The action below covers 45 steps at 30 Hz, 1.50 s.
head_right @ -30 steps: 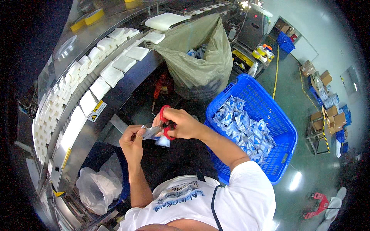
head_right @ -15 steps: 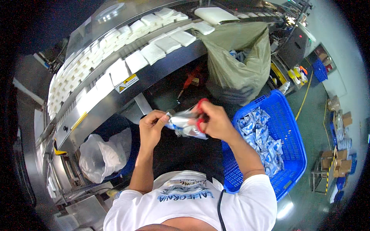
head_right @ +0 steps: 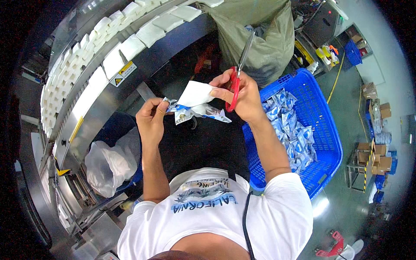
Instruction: The person repeatedly picks small sealed packages from a blue basket, cuts them open with red scissors, removes a white rectangular item, and places it onto a conveyor belt. The empty packaging is discarded into a nearby bag.
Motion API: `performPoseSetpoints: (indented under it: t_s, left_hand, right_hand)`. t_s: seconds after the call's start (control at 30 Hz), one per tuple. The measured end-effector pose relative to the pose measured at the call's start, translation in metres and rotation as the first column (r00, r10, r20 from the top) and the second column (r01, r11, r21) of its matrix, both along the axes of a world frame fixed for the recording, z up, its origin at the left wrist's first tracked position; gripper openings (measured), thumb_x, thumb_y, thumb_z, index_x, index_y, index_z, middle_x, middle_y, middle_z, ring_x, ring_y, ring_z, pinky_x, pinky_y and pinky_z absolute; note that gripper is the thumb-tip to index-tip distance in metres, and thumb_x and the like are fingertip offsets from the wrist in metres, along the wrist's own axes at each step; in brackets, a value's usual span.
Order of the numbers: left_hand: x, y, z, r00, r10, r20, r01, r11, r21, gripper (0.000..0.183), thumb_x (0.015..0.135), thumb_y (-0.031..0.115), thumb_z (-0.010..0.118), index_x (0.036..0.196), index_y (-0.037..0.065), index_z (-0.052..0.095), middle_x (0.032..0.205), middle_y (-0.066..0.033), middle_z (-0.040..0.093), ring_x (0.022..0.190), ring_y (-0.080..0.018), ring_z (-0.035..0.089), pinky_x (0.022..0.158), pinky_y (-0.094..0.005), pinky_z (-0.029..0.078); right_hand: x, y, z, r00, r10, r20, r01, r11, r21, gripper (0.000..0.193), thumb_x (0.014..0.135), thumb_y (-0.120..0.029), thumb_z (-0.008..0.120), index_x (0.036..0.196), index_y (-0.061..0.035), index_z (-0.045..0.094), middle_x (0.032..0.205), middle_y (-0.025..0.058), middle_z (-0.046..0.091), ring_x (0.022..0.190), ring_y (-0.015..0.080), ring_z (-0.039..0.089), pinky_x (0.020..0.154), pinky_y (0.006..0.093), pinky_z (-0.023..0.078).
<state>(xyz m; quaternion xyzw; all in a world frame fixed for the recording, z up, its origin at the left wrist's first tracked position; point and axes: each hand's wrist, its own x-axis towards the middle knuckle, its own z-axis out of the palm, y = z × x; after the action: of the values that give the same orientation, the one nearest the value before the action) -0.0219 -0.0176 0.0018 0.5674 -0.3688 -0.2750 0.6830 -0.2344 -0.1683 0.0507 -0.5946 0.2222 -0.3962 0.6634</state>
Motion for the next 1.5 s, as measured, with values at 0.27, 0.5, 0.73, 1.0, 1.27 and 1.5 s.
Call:
performPoseSetpoints:
  t_s: [0.27, 0.5, 0.73, 1.0, 1.27, 1.5]
  left_hand:
    - [-0.008, 0.004, -0.031, 0.899, -0.276, -0.341, 0.238, 0.96, -0.148, 0.059, 0.096, 0.043, 0.075, 0.133, 0.0, 0.058, 0.117, -0.0089, 0.067, 0.11, -0.0117, 0.062, 0.086, -0.029, 0.051]
    - [-0.024, 0.002, -0.004, 0.971, -0.237, -0.006, 0.237, 0.967, 0.09, 0.02, 0.101, 0.012, 0.068, 0.092, -0.006, 0.066, 0.084, -0.0114, 0.074, 0.077, -0.0157, 0.075, 0.067, -0.0243, 0.057]
    - [0.015, 0.041, -0.016, 0.986, -0.158, 0.044, 0.153, 0.982, 0.109, 0.025, 0.104, 0.019, 0.064, 0.094, -0.003, 0.065, 0.084, -0.0099, 0.074, 0.072, -0.0151, 0.074, 0.064, -0.0257, 0.056]
    - [-0.001, -0.017, -0.039, 0.946, -0.288, -0.151, 0.318, 0.917, 0.241, 0.027, 0.105, 0.026, 0.063, 0.102, -0.001, 0.069, 0.085, -0.0093, 0.074, 0.069, -0.0134, 0.072, 0.06, -0.023, 0.054]
    - [-0.064, -0.252, 0.001, 0.858, -0.512, 0.037, 0.486, 0.834, 0.262, 0.031, 0.106, 0.029, 0.06, 0.106, -0.001, 0.067, 0.083, -0.0103, 0.074, 0.061, -0.0132, 0.069, 0.053, -0.0258, 0.053]
    - [-0.079, -0.498, -0.006, 0.864, -0.389, -0.321, 0.487, 0.807, 0.334, 0.049, 0.105, 0.043, 0.059, 0.105, -0.006, 0.067, 0.092, -0.0155, 0.076, 0.073, -0.0209, 0.074, 0.057, -0.03, 0.056]
  right_hand:
    - [0.004, -0.003, -0.005, 0.992, -0.071, 0.1, 0.049, 0.978, 0.202, 0.028, 0.084, 0.003, 0.082, 0.102, -0.0047, 0.062, 0.102, 0.0114, 0.073, 0.091, 0.0151, 0.069, 0.082, 0.0298, 0.055]
    - [0.001, -0.008, -0.021, 0.991, -0.115, 0.065, 0.09, 0.95, 0.3, 0.028, 0.085, 0.002, 0.081, 0.105, -0.0056, 0.063, 0.105, 0.0098, 0.072, 0.094, 0.0163, 0.069, 0.083, 0.0291, 0.056]
    - [-0.038, -0.048, -0.01, 0.903, -0.401, 0.156, 0.338, 0.885, 0.319, 0.02, 0.089, -0.003, 0.079, 0.103, -0.0046, 0.065, 0.092, 0.0047, 0.068, 0.08, 0.0161, 0.064, 0.074, 0.0302, 0.053]
    - [-0.078, -0.071, -0.007, 0.833, -0.477, 0.281, 0.298, 0.814, 0.498, 0.02, 0.092, -0.005, 0.077, 0.105, -0.0032, 0.063, 0.098, 0.0037, 0.065, 0.086, 0.0148, 0.062, 0.071, 0.0278, 0.051]
    - [-0.164, -0.045, -0.037, 0.761, -0.635, 0.132, 0.525, 0.722, 0.451, 0.021, 0.091, -0.007, 0.075, 0.106, -0.0074, 0.059, 0.092, 0.0029, 0.063, 0.082, 0.0168, 0.064, 0.072, 0.0322, 0.053]
    - [-0.182, -0.029, -0.054, 0.769, -0.638, 0.025, 0.524, 0.653, 0.547, 0.031, 0.087, -0.007, 0.08, 0.109, -0.0048, 0.059, 0.093, 0.0041, 0.063, 0.08, 0.0185, 0.065, 0.07, 0.0336, 0.053]
